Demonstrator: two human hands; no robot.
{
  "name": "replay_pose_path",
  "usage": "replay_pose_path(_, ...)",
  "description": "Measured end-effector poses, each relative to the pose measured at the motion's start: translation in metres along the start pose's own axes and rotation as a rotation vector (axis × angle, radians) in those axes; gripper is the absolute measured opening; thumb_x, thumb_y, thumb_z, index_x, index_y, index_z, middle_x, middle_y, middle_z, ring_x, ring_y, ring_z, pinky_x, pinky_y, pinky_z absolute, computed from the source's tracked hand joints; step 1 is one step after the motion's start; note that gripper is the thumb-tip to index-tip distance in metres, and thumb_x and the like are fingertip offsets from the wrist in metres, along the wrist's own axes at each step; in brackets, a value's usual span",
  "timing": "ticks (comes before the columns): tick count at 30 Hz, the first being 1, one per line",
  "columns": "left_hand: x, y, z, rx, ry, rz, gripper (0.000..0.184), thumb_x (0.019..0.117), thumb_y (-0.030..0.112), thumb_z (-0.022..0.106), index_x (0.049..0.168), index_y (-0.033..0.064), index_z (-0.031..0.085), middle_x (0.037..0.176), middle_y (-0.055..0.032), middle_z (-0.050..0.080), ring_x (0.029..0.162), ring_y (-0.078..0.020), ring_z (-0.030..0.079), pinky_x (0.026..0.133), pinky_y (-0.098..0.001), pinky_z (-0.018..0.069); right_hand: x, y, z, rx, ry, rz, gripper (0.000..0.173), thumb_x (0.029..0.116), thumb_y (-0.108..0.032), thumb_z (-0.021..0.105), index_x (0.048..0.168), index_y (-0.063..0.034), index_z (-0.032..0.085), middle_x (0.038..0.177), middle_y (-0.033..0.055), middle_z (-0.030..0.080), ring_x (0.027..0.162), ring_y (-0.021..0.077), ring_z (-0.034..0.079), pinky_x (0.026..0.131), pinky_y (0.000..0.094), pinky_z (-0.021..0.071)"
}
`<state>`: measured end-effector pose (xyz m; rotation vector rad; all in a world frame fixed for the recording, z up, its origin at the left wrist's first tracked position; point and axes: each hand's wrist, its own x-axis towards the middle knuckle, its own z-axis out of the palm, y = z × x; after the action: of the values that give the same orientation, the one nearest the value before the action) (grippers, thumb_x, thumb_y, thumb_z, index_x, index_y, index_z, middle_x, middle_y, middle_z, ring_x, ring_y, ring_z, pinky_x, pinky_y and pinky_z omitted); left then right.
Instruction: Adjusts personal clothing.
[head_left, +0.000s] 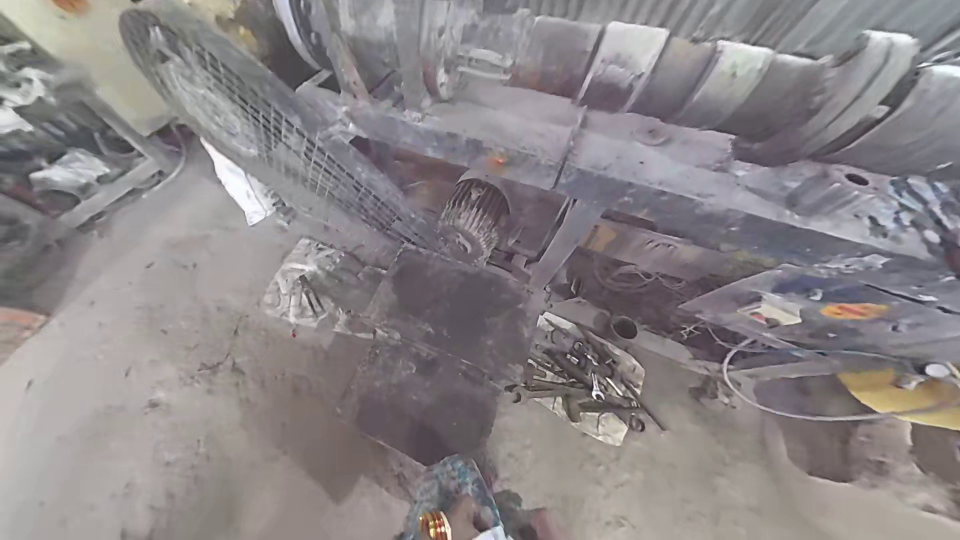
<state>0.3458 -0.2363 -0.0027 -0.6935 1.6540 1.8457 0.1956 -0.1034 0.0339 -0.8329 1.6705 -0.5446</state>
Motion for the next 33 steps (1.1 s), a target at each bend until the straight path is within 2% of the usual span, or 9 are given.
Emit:
replay_pose_path(3, -0.009, -0.003, 0.005, -0.134, 0.104, -0.009, 0.022, 0.0989, 0.008, 0.062, 0.107, -0.0116, 0.069, 0.102, -0.0205, 0.071, 0.095, -0.0211, 0.066, 0.093, -0.0396, 0.0505, 0.021, 0.000, -0.009, -0.069, -0.148, 0.011, 0.021, 0.0980, -0.009, 0.065, 0.104, 0.0088, 0.074, 0.099, 0.0212, 0.074, 0.094, 0.0264, 0.071, 0.094, 0.0422, 0.0536)
replay_pose_path(7, -0.034, -0.011, -0.003, -0.175, 0.203, -0.038, 0.023, 0.0997, 0.007, 0.061, 0.111, -0.0123, 0.068, 0.107, -0.0245, 0.070, 0.100, -0.0267, 0.066, 0.097, -0.0423, 0.0489, 0.059, -0.009, -0.004, -0.159, -0.361, -0.038, 0.022, 0.0984, -0.013, 0.066, 0.105, 0.0054, 0.075, 0.099, 0.0183, 0.075, 0.093, 0.0233, 0.070, 0.092, 0.0414, 0.0528)
replay_pose_path(10, -0.054, -0.034, -0.007, -0.217, 0.298, 0.004, 0.023, 0.1006, 0.007, 0.059, 0.108, -0.0123, 0.069, 0.104, -0.0238, 0.070, 0.098, -0.0261, 0.067, 0.095, -0.0421, 0.0499, 0.079, -0.030, 0.014, -0.216, -0.467, -0.043, 0.023, 0.0998, -0.012, 0.064, 0.109, 0.0070, 0.073, 0.103, 0.0201, 0.074, 0.097, 0.0242, 0.069, 0.095, 0.0411, 0.0515)
replay_pose_path(14, -0.074, -0.072, -0.018, -0.216, 0.423, 0.063, 0.026, 0.1016, 0.007, 0.057, 0.107, -0.0151, 0.069, 0.103, -0.0291, 0.071, 0.098, -0.0350, 0.068, 0.097, -0.0488, 0.0484, 0.104, -0.069, 0.044, -0.290, -0.547, -0.032, 0.023, 0.0998, -0.007, 0.063, 0.112, 0.0093, 0.072, 0.108, 0.0229, 0.072, 0.102, 0.0256, 0.068, 0.098, 0.0393, 0.0497)
replay_pose_path(18, -0.097, -0.120, -0.056, -0.331, 0.371, 0.074, 0.025, 0.1016, 0.009, 0.058, 0.109, -0.0138, 0.067, 0.103, -0.0265, 0.069, 0.098, -0.0299, 0.066, 0.096, -0.0466, 0.0486, 0.140, -0.107, 0.090, -0.386, -0.637, 0.023, 0.026, 0.1019, -0.010, 0.061, 0.116, 0.0092, 0.070, 0.111, 0.0241, 0.071, 0.104, 0.0278, 0.067, 0.099, 0.0413, 0.0485)
replay_pose_path(23, -0.163, -0.203, -0.120, -0.608, 0.380, 0.158, 0.018, 0.0980, 0.004, 0.060, 0.104, -0.0124, 0.066, 0.093, -0.0145, 0.068, 0.086, -0.0139, 0.062, 0.087, -0.0345, 0.0512, 0.187, -0.171, 0.193, -0.460, -0.619, 0.077, 0.026, 0.1013, -0.010, 0.061, 0.116, 0.0103, 0.070, 0.110, 0.0269, 0.071, 0.104, 0.0337, 0.067, 0.099, 0.0468, 0.0485)
replay_pose_path(26, -0.218, -0.245, -0.143, -0.774, 0.425, 0.215, 0.013, 0.0972, 0.002, 0.057, 0.092, -0.0057, 0.066, 0.078, 0.0006, 0.064, 0.074, -0.0019, 0.059, 0.076, -0.0250, 0.0511, 0.202, -0.226, 0.252, -0.502, -0.673, 0.099, 0.024, 0.1015, -0.004, 0.058, 0.117, 0.0115, 0.068, 0.110, 0.0267, 0.069, 0.101, 0.0308, 0.066, 0.097, 0.0435, 0.0482)
replay_pose_path(30, -0.277, -0.271, -0.192, -0.830, 0.506, 0.282, 0.013, 0.0962, 0.002, 0.057, 0.086, -0.0004, 0.064, 0.072, 0.0058, 0.060, 0.068, -0.0002, 0.057, 0.070, -0.0236, 0.0505, 0.233, -0.298, 0.303, -0.551, -0.714, 0.006, 0.023, 0.0996, -0.002, 0.059, 0.114, 0.0133, 0.068, 0.106, 0.0276, 0.069, 0.098, 0.0305, 0.065, 0.094, 0.0434, 0.0483)
replay_pose_path(33, -0.302, -0.282, -0.216, -0.858, 0.566, 0.278, 0.013, 0.0929, 0.000, 0.059, 0.080, 0.0034, 0.063, 0.067, 0.0081, 0.059, 0.063, 0.0005, 0.056, 0.065, -0.0225, 0.0494, 0.250, -0.333, 0.329, -0.530, -0.754, -0.077, 0.021, 0.0984, 0.001, 0.059, 0.110, 0.0164, 0.067, 0.101, 0.0272, 0.069, 0.093, 0.0269, 0.064, 0.091, 0.0385, 0.0494)
